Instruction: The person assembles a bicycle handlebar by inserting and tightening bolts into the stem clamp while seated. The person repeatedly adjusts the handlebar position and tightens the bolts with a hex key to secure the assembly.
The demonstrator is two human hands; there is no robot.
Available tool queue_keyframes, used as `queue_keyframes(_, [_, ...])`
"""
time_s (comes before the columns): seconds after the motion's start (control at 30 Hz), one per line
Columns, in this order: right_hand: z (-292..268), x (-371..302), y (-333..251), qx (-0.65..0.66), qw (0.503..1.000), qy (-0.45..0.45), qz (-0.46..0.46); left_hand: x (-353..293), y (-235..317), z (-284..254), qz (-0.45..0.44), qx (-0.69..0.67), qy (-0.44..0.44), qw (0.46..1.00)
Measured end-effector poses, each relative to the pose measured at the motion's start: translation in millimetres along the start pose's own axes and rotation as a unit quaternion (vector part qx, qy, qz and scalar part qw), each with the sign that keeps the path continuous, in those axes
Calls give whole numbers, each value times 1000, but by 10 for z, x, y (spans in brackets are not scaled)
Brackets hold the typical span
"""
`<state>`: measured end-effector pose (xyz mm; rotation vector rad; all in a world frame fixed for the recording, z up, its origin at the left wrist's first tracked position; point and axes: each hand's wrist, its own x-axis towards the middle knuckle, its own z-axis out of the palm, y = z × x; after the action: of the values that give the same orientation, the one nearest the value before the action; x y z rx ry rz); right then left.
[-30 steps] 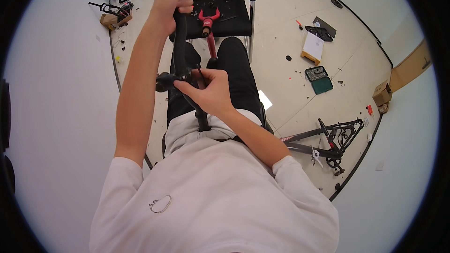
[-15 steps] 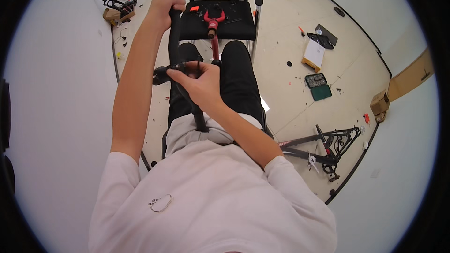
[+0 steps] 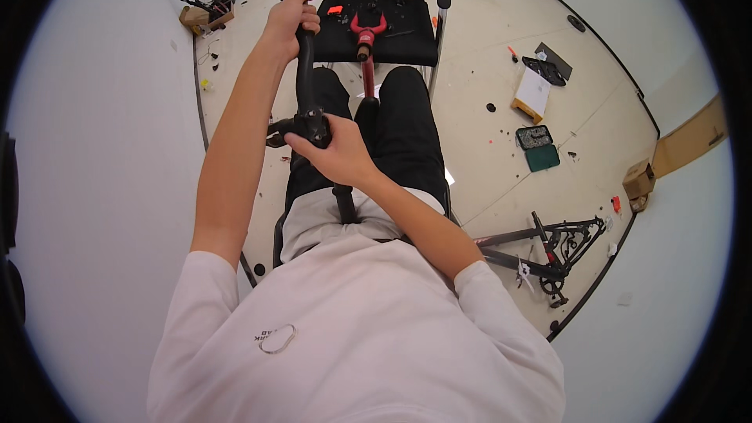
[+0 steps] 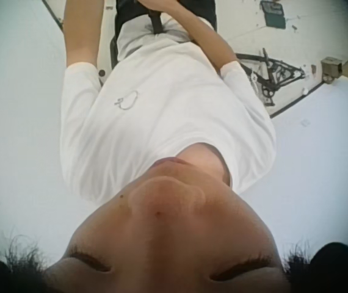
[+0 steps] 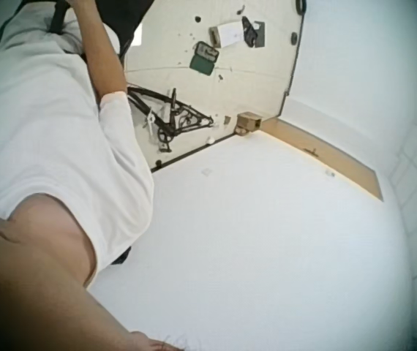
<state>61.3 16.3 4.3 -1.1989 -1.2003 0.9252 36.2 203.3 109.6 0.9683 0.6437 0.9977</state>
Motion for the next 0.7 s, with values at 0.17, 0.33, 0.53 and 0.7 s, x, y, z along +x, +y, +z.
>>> queue_keyframes(0.17, [118, 78, -10, 44, 997, 50, -27, 64, 8, 89, 32, 55, 18, 998])
queue_keyframes(0.33, [147, 106, 1, 20, 999, 46, -18, 93, 8, -3, 36, 39, 42, 998])
queue_keyframes(0.53, [44, 117, -28, 27, 999, -43, -5, 98, 21, -173, 64, 39, 62, 995])
queue_keyframes(0.7, [-288, 91, -38, 230, 944, -146, 184, 162, -9, -326, 20, -5, 75, 997])
